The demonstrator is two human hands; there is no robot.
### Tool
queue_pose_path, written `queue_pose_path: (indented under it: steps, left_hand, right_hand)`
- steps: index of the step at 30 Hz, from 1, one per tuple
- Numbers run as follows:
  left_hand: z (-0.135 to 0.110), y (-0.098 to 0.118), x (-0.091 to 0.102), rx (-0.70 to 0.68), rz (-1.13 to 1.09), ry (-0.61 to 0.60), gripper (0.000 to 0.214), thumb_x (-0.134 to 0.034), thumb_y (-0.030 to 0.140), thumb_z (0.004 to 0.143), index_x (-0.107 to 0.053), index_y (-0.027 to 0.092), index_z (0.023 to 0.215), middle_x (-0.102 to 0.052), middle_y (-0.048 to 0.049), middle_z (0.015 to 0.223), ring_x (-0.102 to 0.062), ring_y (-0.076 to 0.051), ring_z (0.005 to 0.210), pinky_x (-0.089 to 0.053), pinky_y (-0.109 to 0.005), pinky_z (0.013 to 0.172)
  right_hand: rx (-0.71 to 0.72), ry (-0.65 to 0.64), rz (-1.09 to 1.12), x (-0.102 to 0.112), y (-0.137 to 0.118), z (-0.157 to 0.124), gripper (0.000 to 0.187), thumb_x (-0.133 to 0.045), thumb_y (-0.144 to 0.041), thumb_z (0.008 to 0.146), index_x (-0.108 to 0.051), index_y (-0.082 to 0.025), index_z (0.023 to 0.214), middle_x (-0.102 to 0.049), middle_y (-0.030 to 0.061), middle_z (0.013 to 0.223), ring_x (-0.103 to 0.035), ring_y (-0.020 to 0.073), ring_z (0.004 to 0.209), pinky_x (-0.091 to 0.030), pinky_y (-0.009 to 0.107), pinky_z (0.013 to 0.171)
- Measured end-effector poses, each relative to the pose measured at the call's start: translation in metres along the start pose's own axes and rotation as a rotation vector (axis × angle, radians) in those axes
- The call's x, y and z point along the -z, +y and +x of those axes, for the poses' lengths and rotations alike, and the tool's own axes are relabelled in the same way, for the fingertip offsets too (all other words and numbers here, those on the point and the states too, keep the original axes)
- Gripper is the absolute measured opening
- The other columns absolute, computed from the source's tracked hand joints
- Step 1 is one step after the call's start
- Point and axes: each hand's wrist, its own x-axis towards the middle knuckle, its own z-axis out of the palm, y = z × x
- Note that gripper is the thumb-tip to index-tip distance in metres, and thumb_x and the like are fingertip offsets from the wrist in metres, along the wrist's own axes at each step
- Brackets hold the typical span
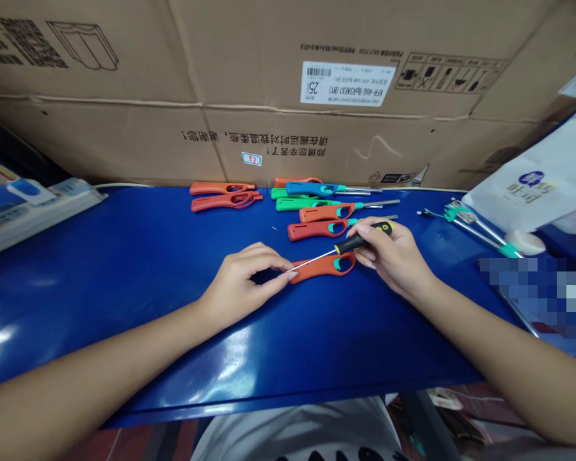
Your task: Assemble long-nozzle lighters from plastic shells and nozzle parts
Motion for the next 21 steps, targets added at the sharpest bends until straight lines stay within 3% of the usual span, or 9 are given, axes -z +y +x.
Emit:
queue_pose_path:
  steps: [8, 16, 21]
  left_hand:
    - [0.0005, -0.0012, 0.0003, 0.017, -0.001, -0.016, 0.007, -0.072, 0.022, 0.092, -0.079, 0.020, 0.091, -0.079, -0.0040, 0.087, -0.070, -0.017, 0.082, -0.056, -0.031, 0.078]
    - [-0.0013, -0.0040, 0.0000, -0.007, 0.003, -0.024, 0.006, -0.075, 0.023, 0.090, -0.080, 0.019, 0.091, -0.079, -0.0050, 0.085, -0.069, -0.018, 0.080, -0.056, -0.031, 0.075]
    - [-0.0010, -0.0040, 0.0002, -0.007, 0.029, -0.025, 0.008, -0.074, 0.027, 0.091, -0.080, 0.020, 0.090, -0.079, -0.0048, 0.085, -0.070, -0.017, 0.078, -0.057, -0.030, 0.072]
  right_hand:
    - [0.059, -0.003, -0.012, 0.0010, -0.0024, 0.0002, 0.026, -0.083, -0.042, 0.075, -0.071, -0.020, 0.070, -0.046, -0.0064, 0.048, -0.035, 0.0061, 0.041, -0.029, 0.022, 0.037]
    - [0.088, -0.037, -0.038, 0.0029, 0.0040, -0.0015, 0.021, -0.081, -0.038, 0.079, -0.074, -0.018, 0.076, -0.056, -0.0041, 0.056, -0.040, 0.0061, 0.041, -0.030, 0.023, 0.038]
    - [0.254, -0.038, -0.330, 0.0059, -0.0041, -0.0021, 0.026, -0.078, -0.043, 0.081, -0.071, -0.019, 0.077, -0.064, 0.0012, 0.072, -0.050, 0.0090, 0.048, -0.036, 0.024, 0.040]
